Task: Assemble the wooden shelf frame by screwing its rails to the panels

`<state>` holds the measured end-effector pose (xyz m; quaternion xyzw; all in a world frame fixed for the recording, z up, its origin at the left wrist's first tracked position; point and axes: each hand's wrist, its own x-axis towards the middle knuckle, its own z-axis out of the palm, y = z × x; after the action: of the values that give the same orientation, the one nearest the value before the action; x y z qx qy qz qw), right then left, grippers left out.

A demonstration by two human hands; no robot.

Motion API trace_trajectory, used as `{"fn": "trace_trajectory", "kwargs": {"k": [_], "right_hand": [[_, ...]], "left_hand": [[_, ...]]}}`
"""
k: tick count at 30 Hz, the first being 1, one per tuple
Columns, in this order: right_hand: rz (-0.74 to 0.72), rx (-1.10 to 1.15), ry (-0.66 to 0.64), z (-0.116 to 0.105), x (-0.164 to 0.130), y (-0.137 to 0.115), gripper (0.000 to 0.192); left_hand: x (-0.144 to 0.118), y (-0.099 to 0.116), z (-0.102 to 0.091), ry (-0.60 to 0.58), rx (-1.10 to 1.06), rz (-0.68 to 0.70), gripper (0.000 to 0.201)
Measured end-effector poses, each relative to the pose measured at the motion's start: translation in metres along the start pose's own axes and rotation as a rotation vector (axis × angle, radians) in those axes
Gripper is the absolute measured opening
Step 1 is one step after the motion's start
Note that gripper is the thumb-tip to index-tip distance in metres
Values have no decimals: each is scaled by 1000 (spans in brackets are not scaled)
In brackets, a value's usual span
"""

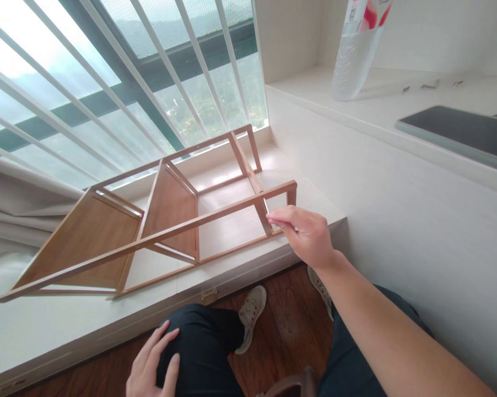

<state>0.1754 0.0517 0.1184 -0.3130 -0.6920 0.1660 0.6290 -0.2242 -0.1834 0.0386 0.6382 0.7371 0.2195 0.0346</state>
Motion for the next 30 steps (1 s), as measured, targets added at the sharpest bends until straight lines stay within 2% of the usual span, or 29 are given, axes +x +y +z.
{"fn": "trace_trajectory", "kwargs": {"k": [6,12,18,21,27,30], "right_hand": [[-50,-52,-9,-8,5,4,16],[-65,-106,44,-6,5,5,8],[21,-110,91,-2,4,1,20],[165,-37,93,2,2,-3,29],[658,378,104,19,-4,-13,36],[763,557,96,29,-4,-16,36]], "left_hand": [[0,2,1,35,0,17,35],[1,2,0,15,-1,-3,36],[1,3,1,28,1,-17,38],[1,3,2,40,6,-20,39],[0,-1,3,41,32,10,38],[0,-3,1,17,47,29,38]]}}
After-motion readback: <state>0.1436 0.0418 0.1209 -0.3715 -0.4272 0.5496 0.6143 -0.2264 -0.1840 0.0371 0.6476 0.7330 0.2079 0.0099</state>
